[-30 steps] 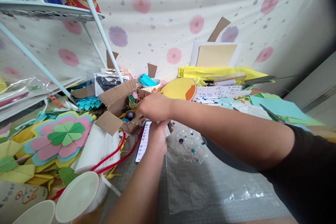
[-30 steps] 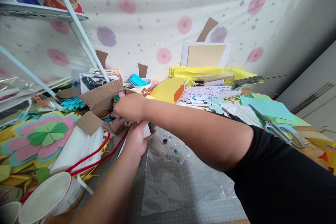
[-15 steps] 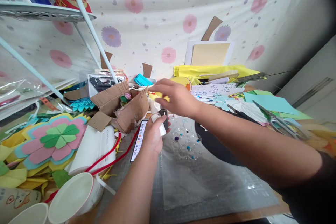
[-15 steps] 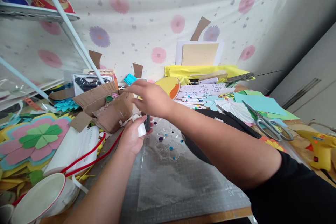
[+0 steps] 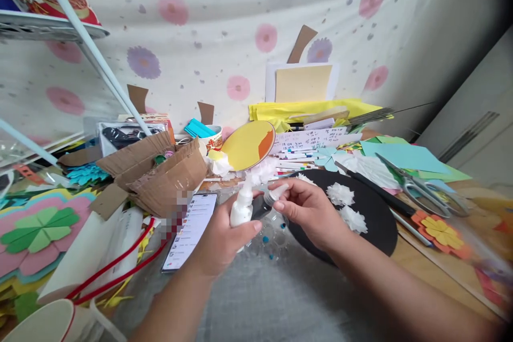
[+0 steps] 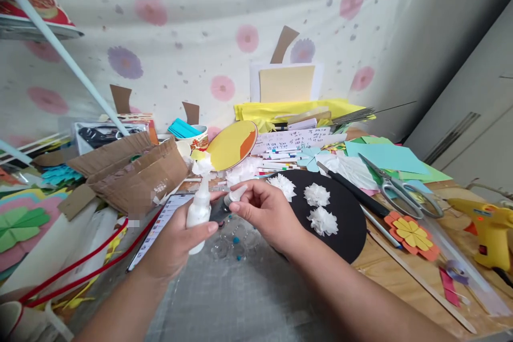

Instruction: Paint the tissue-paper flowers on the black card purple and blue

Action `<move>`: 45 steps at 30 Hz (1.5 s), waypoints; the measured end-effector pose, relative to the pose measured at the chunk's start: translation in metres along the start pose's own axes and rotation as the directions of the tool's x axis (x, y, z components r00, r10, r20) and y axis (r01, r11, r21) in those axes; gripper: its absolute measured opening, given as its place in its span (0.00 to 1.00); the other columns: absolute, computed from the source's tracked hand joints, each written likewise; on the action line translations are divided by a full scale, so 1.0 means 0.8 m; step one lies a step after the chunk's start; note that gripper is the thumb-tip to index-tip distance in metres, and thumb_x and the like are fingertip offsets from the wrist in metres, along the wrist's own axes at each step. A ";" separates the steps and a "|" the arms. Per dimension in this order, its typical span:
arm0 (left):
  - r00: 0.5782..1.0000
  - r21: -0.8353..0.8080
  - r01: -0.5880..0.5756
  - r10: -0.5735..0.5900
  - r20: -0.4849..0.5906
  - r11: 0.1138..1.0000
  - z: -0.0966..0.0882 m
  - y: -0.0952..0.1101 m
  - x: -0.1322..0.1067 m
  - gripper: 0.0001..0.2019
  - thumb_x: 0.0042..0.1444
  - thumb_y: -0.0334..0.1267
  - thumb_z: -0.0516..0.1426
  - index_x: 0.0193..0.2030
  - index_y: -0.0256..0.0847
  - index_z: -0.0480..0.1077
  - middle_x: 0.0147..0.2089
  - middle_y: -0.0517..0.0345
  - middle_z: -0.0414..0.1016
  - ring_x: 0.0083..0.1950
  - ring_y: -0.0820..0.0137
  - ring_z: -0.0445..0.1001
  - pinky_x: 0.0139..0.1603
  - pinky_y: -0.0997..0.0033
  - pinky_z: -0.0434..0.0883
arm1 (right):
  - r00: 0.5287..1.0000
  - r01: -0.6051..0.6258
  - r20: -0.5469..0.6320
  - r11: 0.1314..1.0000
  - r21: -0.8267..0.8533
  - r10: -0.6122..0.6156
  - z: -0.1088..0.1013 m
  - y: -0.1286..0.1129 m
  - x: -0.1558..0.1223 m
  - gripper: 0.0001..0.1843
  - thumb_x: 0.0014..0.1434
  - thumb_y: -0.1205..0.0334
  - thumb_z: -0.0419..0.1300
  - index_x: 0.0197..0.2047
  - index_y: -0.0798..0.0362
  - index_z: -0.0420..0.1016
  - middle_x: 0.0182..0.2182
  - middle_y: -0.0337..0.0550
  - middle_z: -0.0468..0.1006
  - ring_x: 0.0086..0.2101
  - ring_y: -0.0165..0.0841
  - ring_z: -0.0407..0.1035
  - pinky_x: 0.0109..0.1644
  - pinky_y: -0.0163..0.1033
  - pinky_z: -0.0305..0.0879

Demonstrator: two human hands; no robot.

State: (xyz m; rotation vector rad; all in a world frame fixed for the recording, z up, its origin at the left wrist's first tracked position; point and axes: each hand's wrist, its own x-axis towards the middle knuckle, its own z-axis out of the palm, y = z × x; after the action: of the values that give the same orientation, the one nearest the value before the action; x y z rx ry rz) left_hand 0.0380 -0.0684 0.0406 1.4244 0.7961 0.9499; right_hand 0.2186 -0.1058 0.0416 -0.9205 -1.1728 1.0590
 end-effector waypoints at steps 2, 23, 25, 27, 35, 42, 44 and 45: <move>0.997 0.184 -0.068 0.075 -0.034 0.980 0.002 0.001 0.000 0.21 0.45 0.39 0.67 0.49 0.47 0.80 0.49 0.49 0.81 0.52 0.51 0.76 0.53 0.58 0.69 | 0.999 -0.026 -0.023 1.000 -0.011 0.025 -0.004 0.003 -0.002 0.17 0.50 0.47 0.69 0.36 0.52 0.77 0.22 0.34 0.69 0.22 0.25 0.58 0.25 0.32 0.54; 0.988 0.396 -0.106 0.142 -0.064 0.912 0.017 0.009 -0.008 0.21 0.44 0.38 0.64 0.48 0.45 0.78 0.34 0.53 0.78 0.44 0.51 0.77 0.44 0.55 0.72 | 0.994 -0.069 -0.098 0.961 -0.267 0.044 -0.003 -0.001 -0.007 0.19 0.53 0.44 0.65 0.29 0.52 0.71 0.19 0.34 0.68 0.21 0.26 0.60 0.25 0.34 0.57; 0.993 0.436 -0.106 0.116 0.005 0.894 0.017 0.010 -0.009 0.22 0.46 0.36 0.61 0.51 0.44 0.76 0.35 0.55 0.78 0.45 0.53 0.77 0.46 0.55 0.72 | 0.994 -0.084 -0.094 0.967 -0.240 0.063 -0.002 -0.001 -0.007 0.19 0.49 0.45 0.68 0.31 0.52 0.72 0.21 0.35 0.70 0.21 0.26 0.61 0.25 0.34 0.58; 0.992 0.478 -0.128 0.105 0.075 0.869 0.017 0.012 -0.011 0.22 0.48 0.34 0.59 0.53 0.42 0.73 0.38 0.55 0.79 0.46 0.55 0.77 0.46 0.56 0.72 | 0.996 -0.067 -0.070 0.967 -0.247 0.051 -0.003 -0.001 -0.007 0.19 0.47 0.46 0.69 0.30 0.52 0.73 0.22 0.36 0.72 0.22 0.26 0.62 0.26 0.35 0.59; 0.982 0.505 -0.179 0.120 0.148 0.844 0.013 0.015 -0.013 0.22 0.47 0.32 0.58 0.52 0.41 0.72 0.44 0.54 0.80 0.46 0.59 0.78 0.45 0.59 0.74 | 0.989 0.145 0.080 0.887 -0.439 -0.122 -0.014 -0.004 -0.011 0.15 0.56 0.48 0.66 0.33 0.52 0.74 0.28 0.43 0.80 0.29 0.32 0.73 0.34 0.38 0.68; 0.986 0.471 -0.113 0.041 0.161 0.875 0.015 0.023 -0.013 0.22 0.47 0.35 0.58 0.51 0.38 0.73 0.43 0.52 0.81 0.46 0.56 0.78 0.46 0.57 0.73 | 0.950 0.310 0.169 0.767 -0.562 -0.261 -0.017 -0.009 -0.015 0.15 0.60 0.49 0.63 0.35 0.54 0.74 0.28 0.45 0.81 0.27 0.31 0.74 0.30 0.34 0.67; 0.987 0.451 -0.089 0.017 0.161 0.888 0.014 0.024 -0.013 0.21 0.46 0.36 0.58 0.50 0.37 0.74 0.44 0.50 0.81 0.46 0.56 0.78 0.48 0.56 0.73 | 0.932 0.361 0.201 0.728 -0.583 -0.302 -0.018 -0.012 -0.016 0.14 0.61 0.51 0.63 0.35 0.54 0.75 0.27 0.43 0.81 0.26 0.30 0.73 0.29 0.33 0.66; 0.987 0.436 -0.073 0.001 0.163 0.897 0.013 0.025 -0.013 0.21 0.47 0.37 0.58 0.50 0.36 0.74 0.43 0.49 0.81 0.44 0.57 0.78 0.49 0.55 0.73 | 0.920 0.390 0.221 0.711 -0.584 -0.323 -0.019 -0.013 -0.016 0.13 0.62 0.52 0.63 0.35 0.54 0.74 0.26 0.42 0.80 0.25 0.29 0.72 0.29 0.32 0.65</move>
State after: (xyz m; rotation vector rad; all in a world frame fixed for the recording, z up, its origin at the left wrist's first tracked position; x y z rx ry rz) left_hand 0.0417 -0.0836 0.0595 1.8907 0.9032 0.6943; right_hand 0.2341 -0.1211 0.0457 -1.0811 -1.7631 0.3880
